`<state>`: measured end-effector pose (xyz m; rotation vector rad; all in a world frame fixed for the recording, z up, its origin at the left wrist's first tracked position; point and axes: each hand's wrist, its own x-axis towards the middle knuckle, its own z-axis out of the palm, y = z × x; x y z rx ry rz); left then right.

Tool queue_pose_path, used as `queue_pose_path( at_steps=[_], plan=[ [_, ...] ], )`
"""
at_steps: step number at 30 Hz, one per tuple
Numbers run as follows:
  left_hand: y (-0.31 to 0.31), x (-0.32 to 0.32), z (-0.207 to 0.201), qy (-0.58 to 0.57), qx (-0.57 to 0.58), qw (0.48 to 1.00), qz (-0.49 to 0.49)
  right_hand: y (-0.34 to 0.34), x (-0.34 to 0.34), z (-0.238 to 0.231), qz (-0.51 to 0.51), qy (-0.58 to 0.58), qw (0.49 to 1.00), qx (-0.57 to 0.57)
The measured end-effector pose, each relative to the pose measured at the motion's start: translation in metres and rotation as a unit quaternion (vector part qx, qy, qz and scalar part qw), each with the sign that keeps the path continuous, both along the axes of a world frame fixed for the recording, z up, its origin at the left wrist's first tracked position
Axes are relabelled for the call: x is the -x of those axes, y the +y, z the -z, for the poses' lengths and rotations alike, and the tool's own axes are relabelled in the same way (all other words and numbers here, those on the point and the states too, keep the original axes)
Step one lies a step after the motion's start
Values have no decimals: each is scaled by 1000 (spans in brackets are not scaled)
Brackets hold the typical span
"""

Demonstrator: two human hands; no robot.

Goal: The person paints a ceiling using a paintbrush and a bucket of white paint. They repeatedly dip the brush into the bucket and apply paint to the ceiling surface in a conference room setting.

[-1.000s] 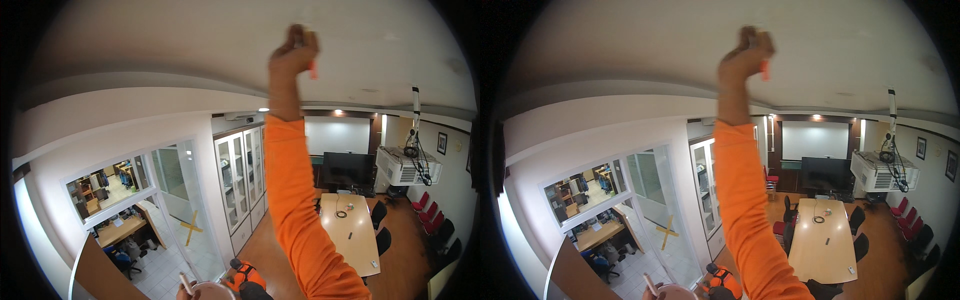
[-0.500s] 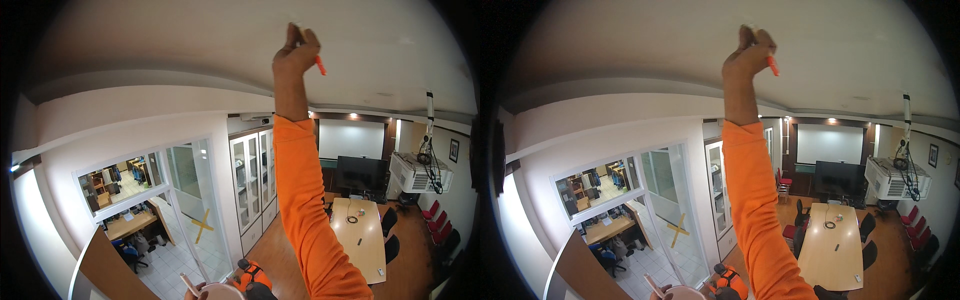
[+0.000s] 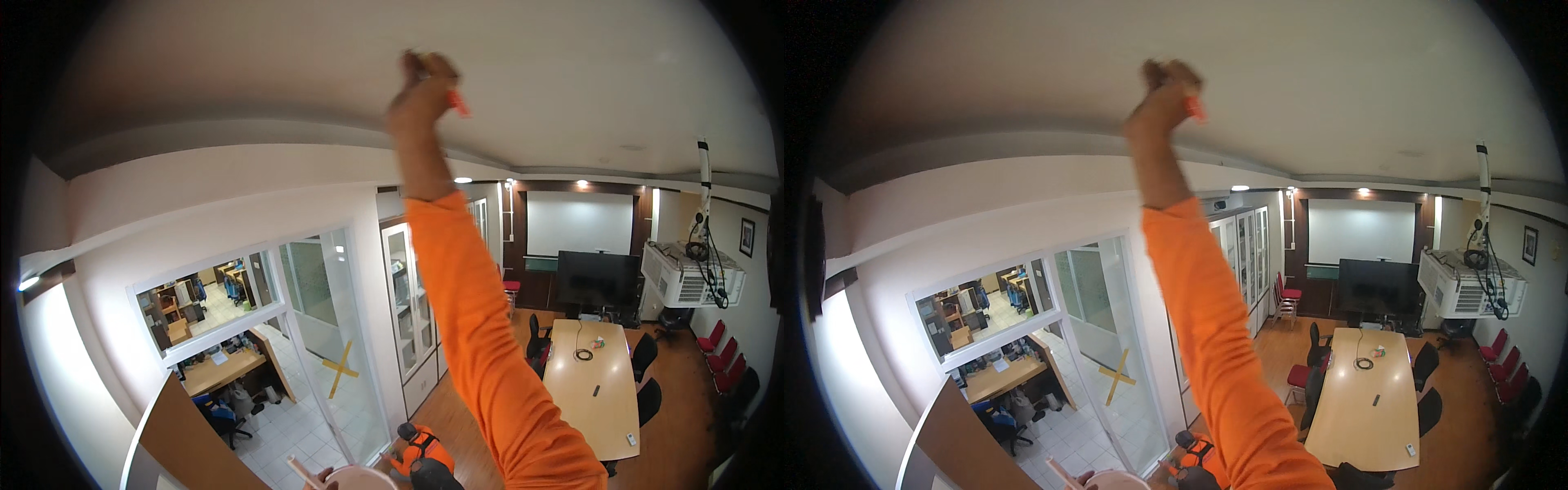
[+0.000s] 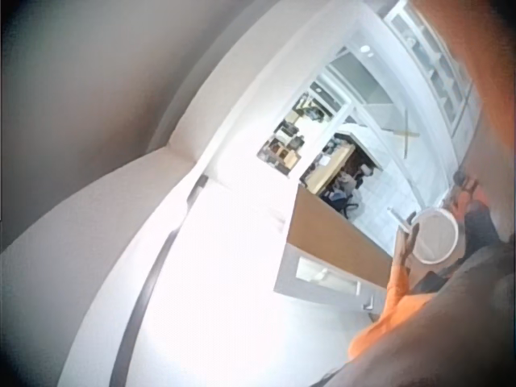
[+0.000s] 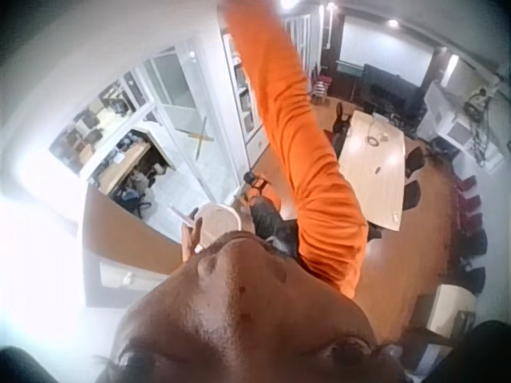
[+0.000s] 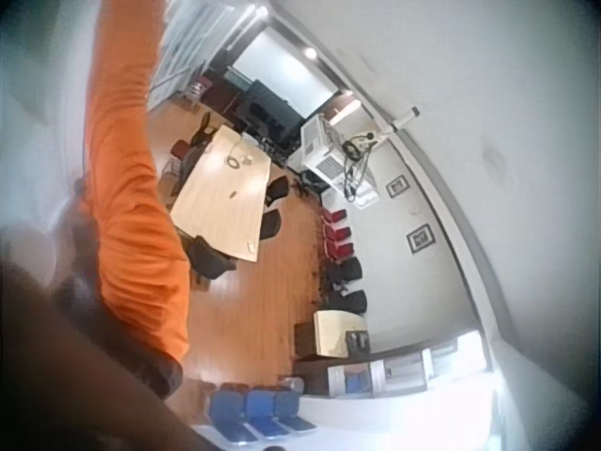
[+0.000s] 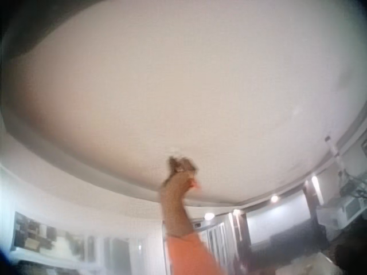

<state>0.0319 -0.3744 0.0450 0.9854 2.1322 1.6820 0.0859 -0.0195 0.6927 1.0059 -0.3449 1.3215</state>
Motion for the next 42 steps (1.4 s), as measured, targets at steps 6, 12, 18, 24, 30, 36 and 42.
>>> queue_pose_path(
  at_steps=[6, 12, 18, 24, 30, 36, 42],
  plan=[
    [-28, 26, 60, 5, 64, 998, -7, -20, -80, 17, -11, 109, 991, -74],
    [29, 33, -12, 168, 193, 966, 20, -40, 21, 10, -119, -20, 993, 5],
    [44, 30, 4, 122, 15, 991, 60, -18, 10, 15, -40, -105, 994, -1],
    [25, 3, 12, 74, 15, 994, 83, -23, -105, 14, -64, 92, 993, -24],
    [54, 24, 15, 137, 118, 979, 91, -26, -20, 23, -93, -44, 994, -38],
    [61, 15, -25, 99, 6, 988, 121, 36, -79, -6, 24, -11, 999, -43],
    [-6, 36, 10, 37, 30, 996, 79, 54, -278, 1, 116, 150, 982, 12]
  ],
)
